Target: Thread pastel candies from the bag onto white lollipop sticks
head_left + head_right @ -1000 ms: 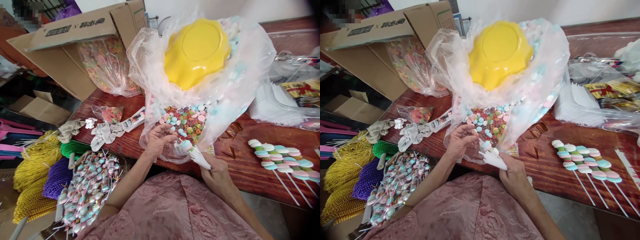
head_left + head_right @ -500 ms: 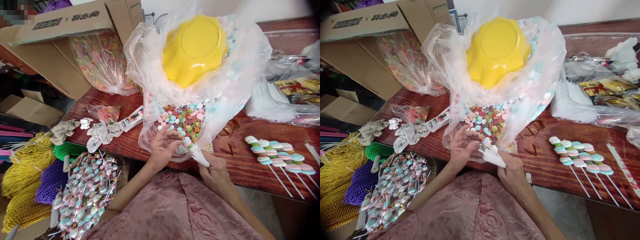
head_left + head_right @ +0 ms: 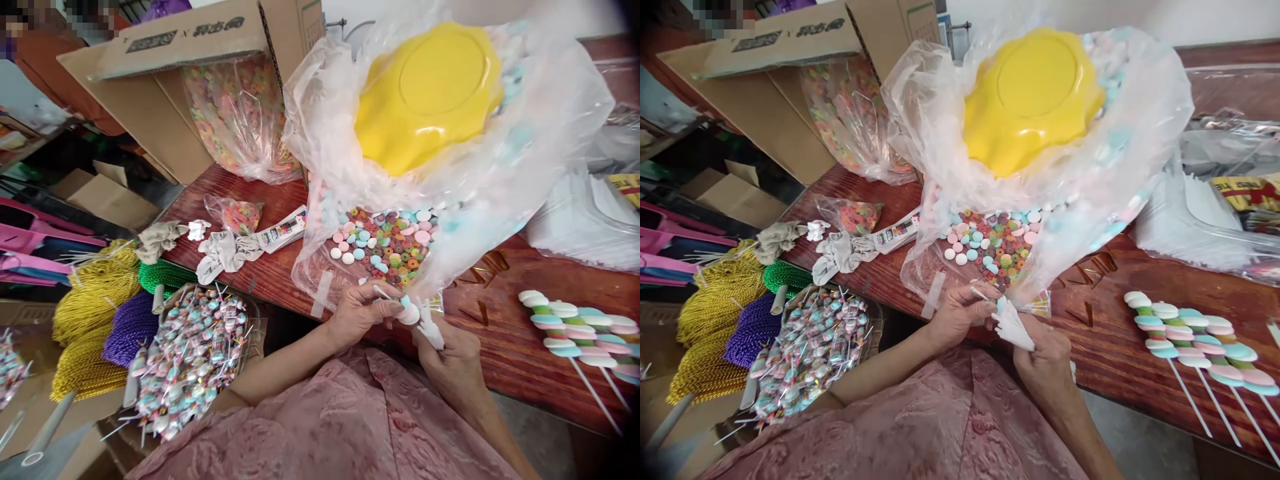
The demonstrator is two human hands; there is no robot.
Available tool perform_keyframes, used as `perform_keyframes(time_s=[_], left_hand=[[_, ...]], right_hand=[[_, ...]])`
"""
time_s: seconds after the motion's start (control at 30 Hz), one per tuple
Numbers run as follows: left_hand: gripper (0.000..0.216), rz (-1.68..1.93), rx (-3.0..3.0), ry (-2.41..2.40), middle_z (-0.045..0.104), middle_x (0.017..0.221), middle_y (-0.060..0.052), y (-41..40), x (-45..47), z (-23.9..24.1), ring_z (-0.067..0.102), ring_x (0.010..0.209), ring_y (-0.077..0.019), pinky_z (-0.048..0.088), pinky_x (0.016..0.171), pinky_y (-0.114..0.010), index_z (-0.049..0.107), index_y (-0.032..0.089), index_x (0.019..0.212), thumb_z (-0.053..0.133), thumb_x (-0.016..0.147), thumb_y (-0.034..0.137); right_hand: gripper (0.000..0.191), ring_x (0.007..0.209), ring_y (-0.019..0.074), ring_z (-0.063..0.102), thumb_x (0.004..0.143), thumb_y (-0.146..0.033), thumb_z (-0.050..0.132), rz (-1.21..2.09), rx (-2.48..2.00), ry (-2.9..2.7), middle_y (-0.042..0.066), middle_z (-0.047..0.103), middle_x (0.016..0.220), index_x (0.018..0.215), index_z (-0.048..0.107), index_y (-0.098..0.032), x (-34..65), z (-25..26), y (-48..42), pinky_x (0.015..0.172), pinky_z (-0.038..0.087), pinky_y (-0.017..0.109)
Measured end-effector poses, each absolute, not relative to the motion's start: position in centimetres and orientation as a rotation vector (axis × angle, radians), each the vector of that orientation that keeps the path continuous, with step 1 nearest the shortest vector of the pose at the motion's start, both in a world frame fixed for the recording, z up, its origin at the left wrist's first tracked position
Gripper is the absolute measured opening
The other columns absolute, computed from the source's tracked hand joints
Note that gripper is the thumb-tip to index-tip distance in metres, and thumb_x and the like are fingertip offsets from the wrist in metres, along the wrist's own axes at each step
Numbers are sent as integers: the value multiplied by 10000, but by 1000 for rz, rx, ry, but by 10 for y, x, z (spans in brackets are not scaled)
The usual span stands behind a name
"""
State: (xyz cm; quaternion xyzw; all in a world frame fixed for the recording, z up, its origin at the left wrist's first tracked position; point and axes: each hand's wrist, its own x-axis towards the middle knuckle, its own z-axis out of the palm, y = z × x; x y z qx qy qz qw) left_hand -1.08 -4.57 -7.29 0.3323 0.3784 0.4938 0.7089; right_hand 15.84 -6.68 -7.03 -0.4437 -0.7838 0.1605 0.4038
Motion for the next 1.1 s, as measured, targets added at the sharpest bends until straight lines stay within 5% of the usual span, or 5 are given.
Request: perform_keyframes(time_s=[0.23, 0.4, 0.7, 0.97, 1.1], left_hand=[[567, 1116, 1112, 1138, 695, 812, -33, -16, -56, -66, 553, 570, -98, 468, 532, -246, 742, 175, 1083, 702, 795, 661], [232, 975, 1945, 1771, 690, 914, -79, 18, -90, -77, 621, 864, -215, 534, 824, -366, 737, 176, 923, 702, 886, 403], [189, 672, 2392, 1863, 733, 1030, -108, 12, -71, -94, 597, 970, -260, 491, 909, -420, 721, 150, 1016, 594, 907, 239], [258, 1275, 1778, 1530, 788, 1012, -72, -3, -65, -85, 681, 904, -203, 555, 839, -359, 768, 192, 1063, 690, 818, 198], [277, 1235, 1157, 1246, 781, 901, -47, -12, -57, -64, 651, 636, -118, 559, 590, -245, 805, 168, 929, 832, 693, 311]], right_hand=[[203, 388, 93, 427, 869, -117, 542, 413, -1192, -1903, -57, 485, 495, 699, 612, -202, 169, -68, -66, 429, 338, 228], [270, 390, 83, 426, 872, -137, 589, 386, -1279, -1830, -58, 476, 491, 612, 548, -200, 187, -73, -63, 423, 346, 219], [206, 382, 96, 459, 843, -58, 491, 318, -1121, -1980, -35, 597, 564, 797, 642, -190, 167, -71, -69, 407, 350, 225], [282, 537, 141, 646, 831, -40, 467, 292, -1126, -2010, 27, 748, 783, 965, 677, -174, 168, -82, -68, 532, 472, 240], [295, 602, 156, 681, 822, -42, 461, 352, -1153, -2016, 30, 749, 798, 981, 672, -173, 165, -85, -68, 556, 484, 243]])
